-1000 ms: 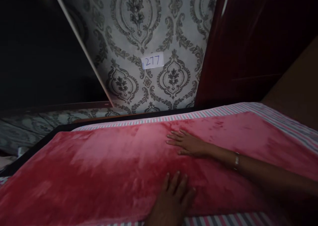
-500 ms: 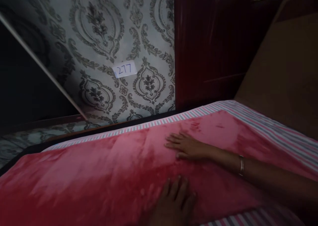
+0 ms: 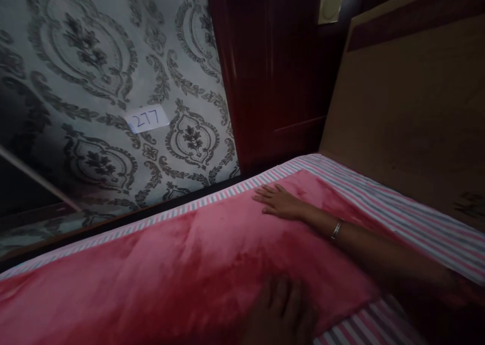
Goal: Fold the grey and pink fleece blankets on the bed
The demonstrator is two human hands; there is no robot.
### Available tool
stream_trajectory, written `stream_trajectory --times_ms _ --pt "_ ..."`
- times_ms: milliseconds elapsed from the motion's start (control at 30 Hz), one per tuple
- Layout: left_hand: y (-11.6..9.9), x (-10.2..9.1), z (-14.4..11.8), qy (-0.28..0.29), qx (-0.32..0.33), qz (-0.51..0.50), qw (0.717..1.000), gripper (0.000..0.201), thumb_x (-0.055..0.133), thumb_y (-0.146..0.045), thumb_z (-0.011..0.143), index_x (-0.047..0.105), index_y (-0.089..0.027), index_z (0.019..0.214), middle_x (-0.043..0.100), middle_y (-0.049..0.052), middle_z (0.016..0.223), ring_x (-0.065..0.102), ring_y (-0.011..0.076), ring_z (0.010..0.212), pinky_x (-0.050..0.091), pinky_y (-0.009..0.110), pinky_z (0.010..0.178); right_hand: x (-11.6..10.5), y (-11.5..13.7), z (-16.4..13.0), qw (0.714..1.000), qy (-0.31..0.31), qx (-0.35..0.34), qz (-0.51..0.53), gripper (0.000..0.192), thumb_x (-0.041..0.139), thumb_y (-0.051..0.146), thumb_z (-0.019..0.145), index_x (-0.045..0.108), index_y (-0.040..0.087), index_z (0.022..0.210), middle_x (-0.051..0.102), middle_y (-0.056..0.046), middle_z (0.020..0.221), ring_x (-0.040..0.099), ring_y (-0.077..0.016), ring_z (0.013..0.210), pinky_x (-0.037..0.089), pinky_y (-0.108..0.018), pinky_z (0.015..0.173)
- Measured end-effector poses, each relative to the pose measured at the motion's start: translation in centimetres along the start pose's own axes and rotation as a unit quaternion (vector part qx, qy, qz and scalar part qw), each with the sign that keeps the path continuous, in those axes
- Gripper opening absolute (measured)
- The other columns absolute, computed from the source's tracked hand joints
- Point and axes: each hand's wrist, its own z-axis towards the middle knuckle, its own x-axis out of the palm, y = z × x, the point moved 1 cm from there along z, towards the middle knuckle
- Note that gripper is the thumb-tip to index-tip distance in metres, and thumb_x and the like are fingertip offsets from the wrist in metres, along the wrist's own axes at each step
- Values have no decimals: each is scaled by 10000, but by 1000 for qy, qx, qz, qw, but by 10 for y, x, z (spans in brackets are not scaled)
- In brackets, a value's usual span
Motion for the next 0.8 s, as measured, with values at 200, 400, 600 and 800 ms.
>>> stream_trajectory --times_ms 200,400,600,800 --pt "-21 43 4 -124 11 11 992 278 580 -363 929 692 -210 1133 654 99 1352 565 312 1274 296 533 1169 -22 -93 -42 951 -42 301 -54 584 314 524 1017 408 299 1547 302 -73 1638 213 -354 1518 178 -667 1173" --pt "-19 57 -8 -52 64 -15 996 316 543 -334 956 659 -232 1232 649 104 1351 602 303 1232 361 519 1127 -34 -99 -60 913 -124 376 -101 524 288 421 1031 646 142 1294 613 -197 1335 525 -331 1275 445 -483 1018" --pt "-13 1 9 93 55 -37 994 464 411 -362 1016 524 -223 1445 462 92 1556 476 293 1365 386 461 1106 -40 -93 -68 891 -92 442 -43 502 403 470 1014 625 115 1291 670 -213 1200 658 -306 1021 474 -377 797" --pt "-3 -26 20 125 67 -59 988 531 338 -400 1031 413 -254 1536 407 91 1592 468 305 1369 400 448 1076 -45 -128 -79 901 -40 432 -7 511 580 511 936 698 49 1120 704 -249 1086 669 -246 823 437 -322 687"
